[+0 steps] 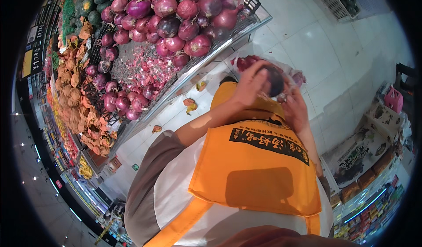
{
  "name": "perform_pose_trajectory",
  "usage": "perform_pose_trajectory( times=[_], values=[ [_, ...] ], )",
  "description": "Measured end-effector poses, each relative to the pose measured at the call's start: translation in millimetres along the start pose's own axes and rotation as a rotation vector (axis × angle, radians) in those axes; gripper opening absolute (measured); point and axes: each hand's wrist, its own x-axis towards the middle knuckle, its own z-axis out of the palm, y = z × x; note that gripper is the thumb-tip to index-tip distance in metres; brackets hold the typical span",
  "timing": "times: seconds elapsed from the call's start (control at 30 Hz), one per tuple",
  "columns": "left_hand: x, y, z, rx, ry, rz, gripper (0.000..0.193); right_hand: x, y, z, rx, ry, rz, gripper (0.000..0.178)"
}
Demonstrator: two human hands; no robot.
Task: The person walks through a grocery store and selects red onions from a display bin. They place the onions into a clear plastic bag, then carry the bag through the store.
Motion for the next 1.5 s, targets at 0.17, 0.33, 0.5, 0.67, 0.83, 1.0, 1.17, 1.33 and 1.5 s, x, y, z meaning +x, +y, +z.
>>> perform_pose_trajectory(
  times=[0.17,0.33,0.5,0.67,0.83,1.0,1.17,1.33,1.5],
  values=[
    [35,6,24,0.864,-0.041,0.609,0.038,22,-2,-19,0.364,-0.099,0.019,0.056],
    [108,13,-79,1.380,0.469,0.484,0.052,40,-24,-41,0.303,-0.051,0.026,0.058],
    [142,-18,-144,1.512,0.484,0.003,0.053,57,-61,-60,0.381,0.333,-0.001,0.061],
    [156,-13,-151,1.156,0.456,0.074,0.046,74,-87,-76,0.252,0.213,-0.043,0.064],
    [173,24,-74,-0.424,0.103,-0.046,0.046,87,-108,-104,0.317,0.351,-0.062,0.060],
    [230,27,62,-0.685,-0.196,-0.267,0.035,88,-138,-161,0.586,0.367,-0.111,0.055],
    [277,-24,206,-0.740,-0.257,-0.456,0.050,62,-173,-261,0.436,0.183,-0.173,0.052],
    [301,-69,361,-0.289,-0.483,-0.307,0.054,23,-228,-345,0.532,0.269,-0.253,0.052],
    [352,-99,495,-0.433,-0.481,-0.523,0.037,15,-288,-425,0.446,0.446,-0.339,0.065]
  ],
)
